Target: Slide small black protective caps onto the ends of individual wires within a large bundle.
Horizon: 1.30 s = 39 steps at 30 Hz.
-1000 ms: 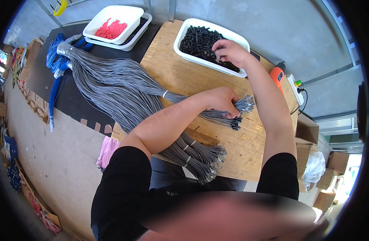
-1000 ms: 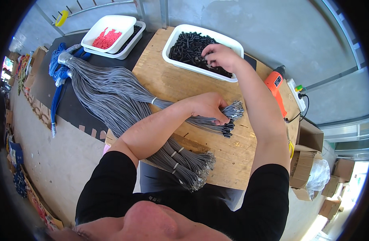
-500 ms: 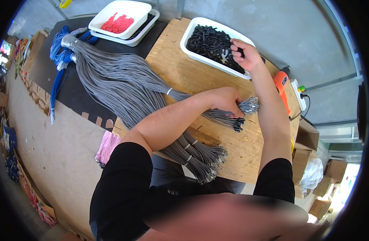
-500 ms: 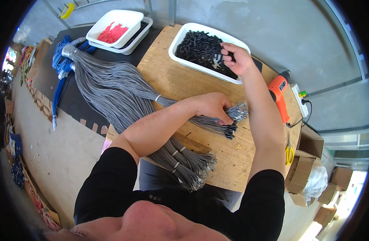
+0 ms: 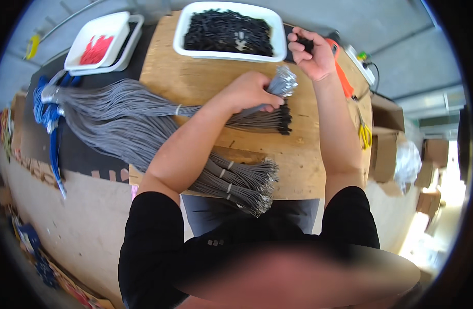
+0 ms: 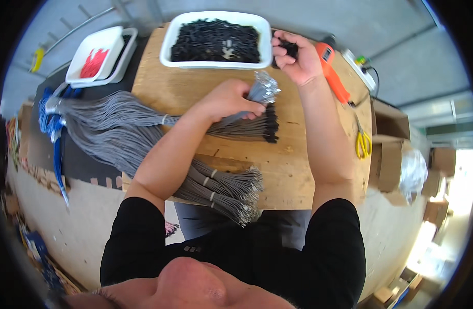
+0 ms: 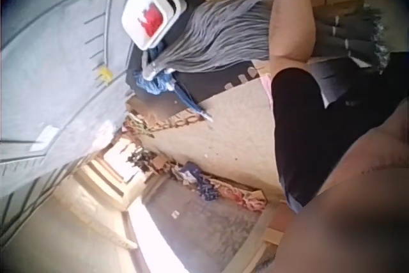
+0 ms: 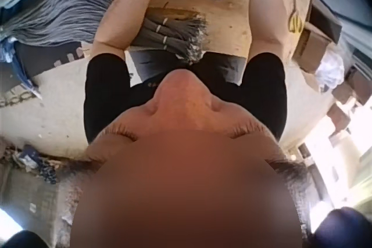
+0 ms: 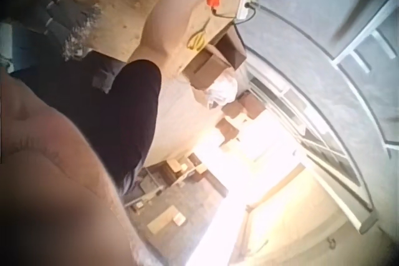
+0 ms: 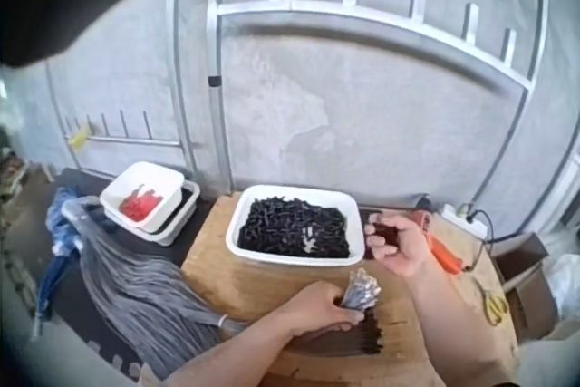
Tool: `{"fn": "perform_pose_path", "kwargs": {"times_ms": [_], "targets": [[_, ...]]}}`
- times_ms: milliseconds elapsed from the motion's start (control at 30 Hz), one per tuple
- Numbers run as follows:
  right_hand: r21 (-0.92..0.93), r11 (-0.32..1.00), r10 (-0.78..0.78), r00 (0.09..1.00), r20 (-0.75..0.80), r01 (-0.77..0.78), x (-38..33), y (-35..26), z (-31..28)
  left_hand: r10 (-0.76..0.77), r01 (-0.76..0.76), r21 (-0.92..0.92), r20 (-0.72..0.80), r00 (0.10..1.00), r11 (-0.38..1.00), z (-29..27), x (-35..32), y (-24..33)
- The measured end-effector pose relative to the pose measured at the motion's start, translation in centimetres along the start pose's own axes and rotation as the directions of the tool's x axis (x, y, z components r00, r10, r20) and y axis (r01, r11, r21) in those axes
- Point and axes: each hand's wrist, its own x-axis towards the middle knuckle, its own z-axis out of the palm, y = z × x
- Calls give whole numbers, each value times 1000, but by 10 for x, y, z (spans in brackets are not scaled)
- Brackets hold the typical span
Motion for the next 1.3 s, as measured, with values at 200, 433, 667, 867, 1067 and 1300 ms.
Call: {"fn": "perform_pose_path", "kwargs": {"times_ms": [200,433,667,867,1067,1300], "targets": [[-198,980,-47,971,-235,-1,-108,39,-31,-75,75,62,-2,997,995,7,4,7],[-388,922,-116,944,-308,-13,-135,88,-14,-70,72,69,-40,997,995,11,2,4],[-452,887,-234,932,-275,90,-138,102,-19,4,14,195,-92,996,981,11,5,-3],[-412,909,-202,931,-303,63,-136,100,-19,-25,38,151,-92,995,988,14,5,-1],[-27,997,-74,948,-310,69,-138,92,-39,-101,106,20,-182,978,994,22,4,6],[58,993,-81,953,-293,103,-143,85,-38,-100,109,57,-148,984,992,18,2,5]]}}
